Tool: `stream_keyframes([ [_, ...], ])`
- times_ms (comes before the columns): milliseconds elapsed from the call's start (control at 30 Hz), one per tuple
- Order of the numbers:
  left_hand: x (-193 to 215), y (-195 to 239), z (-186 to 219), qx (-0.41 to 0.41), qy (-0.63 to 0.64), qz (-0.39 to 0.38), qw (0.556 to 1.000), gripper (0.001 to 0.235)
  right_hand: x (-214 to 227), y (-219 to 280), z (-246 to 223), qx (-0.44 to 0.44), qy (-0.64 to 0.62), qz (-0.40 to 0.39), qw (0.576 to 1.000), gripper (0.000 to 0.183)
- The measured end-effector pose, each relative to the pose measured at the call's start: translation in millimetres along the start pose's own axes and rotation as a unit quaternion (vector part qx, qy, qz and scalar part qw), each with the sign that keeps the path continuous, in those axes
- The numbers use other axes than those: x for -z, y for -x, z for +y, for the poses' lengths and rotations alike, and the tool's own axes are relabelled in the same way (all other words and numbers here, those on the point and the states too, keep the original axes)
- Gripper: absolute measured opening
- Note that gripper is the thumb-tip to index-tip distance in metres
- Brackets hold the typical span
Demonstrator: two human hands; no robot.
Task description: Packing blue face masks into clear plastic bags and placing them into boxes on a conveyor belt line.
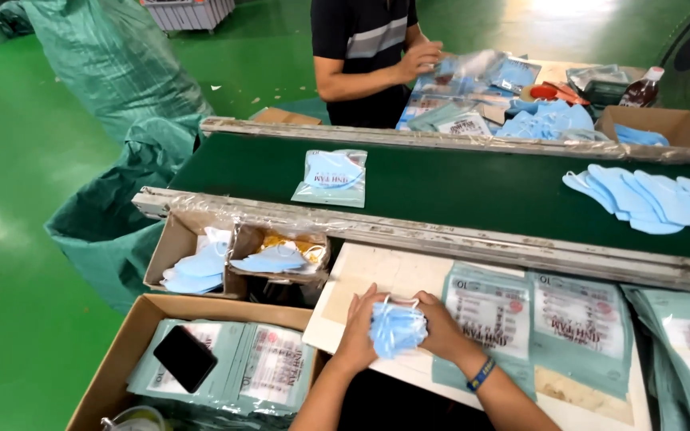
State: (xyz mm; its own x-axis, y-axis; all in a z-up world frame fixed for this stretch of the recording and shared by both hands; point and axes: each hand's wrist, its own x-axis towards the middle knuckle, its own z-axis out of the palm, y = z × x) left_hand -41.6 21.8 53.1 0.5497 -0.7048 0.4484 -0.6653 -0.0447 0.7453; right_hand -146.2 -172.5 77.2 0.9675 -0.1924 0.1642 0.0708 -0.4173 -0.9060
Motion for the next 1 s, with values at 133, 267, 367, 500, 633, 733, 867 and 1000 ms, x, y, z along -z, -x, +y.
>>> stream_keyframes([
  [133, -16.1, 8.4, -34.2, 0.022, -0.030, -0.042, 0.998, 0.077, 2.4, 5.5, 9.6, -0.039, 0.221, -0.024, 0.974, 0.057],
  [267, -30.5, 19.5, -40.0, 0.108, -0.128, -0.112, 0.979, 0.069, -8.6, 17.7, 64.6, 0.042, 0.218, -0.019, 0.975, 0.058],
  [367, 27.2, -19.8, 74.2, 0.259, -0.084, -0.165, 0.948, 0.080, 12.1, 19.7, -20.1, -0.046, 0.041, -0.089, 0.994, 0.043],
  [500, 38.6, 4.8, 109.0, 0.069, 0.167, -0.049, 0.982, 0.082, 3.8, 61.2, -23.7, -0.103, -0.143, -0.069, 0.982, 0.031],
  [633, 13.7, 51.9, 91.8, 0.161, 0.442, -0.134, 0.872, 0.084, -25.9, 112.2, 13.9, -0.043, -0.222, -0.056, 0.972, 0.024],
  [733, 25.7, 58.8, 80.7, 0.191, 0.350, -0.182, 0.899, 0.063, 14.3, 125.9, -2.4, 0.059, -0.086, -0.034, 0.994, 0.028],
  [867, 62.9, 41.8, 41.3, 0.243, 0.326, -0.278, 0.870, 0.063, 93.9, 128.5, -2.6, -0.028, 0.216, 0.039, 0.975, 0.029],
  [1000, 33.0, 18.8, 64.8, 0.080, 0.093, -0.252, 0.960, 0.064, 99.2, 135.3, 25.3, 0.007, 0.331, 0.003, 0.944, 0.023],
])
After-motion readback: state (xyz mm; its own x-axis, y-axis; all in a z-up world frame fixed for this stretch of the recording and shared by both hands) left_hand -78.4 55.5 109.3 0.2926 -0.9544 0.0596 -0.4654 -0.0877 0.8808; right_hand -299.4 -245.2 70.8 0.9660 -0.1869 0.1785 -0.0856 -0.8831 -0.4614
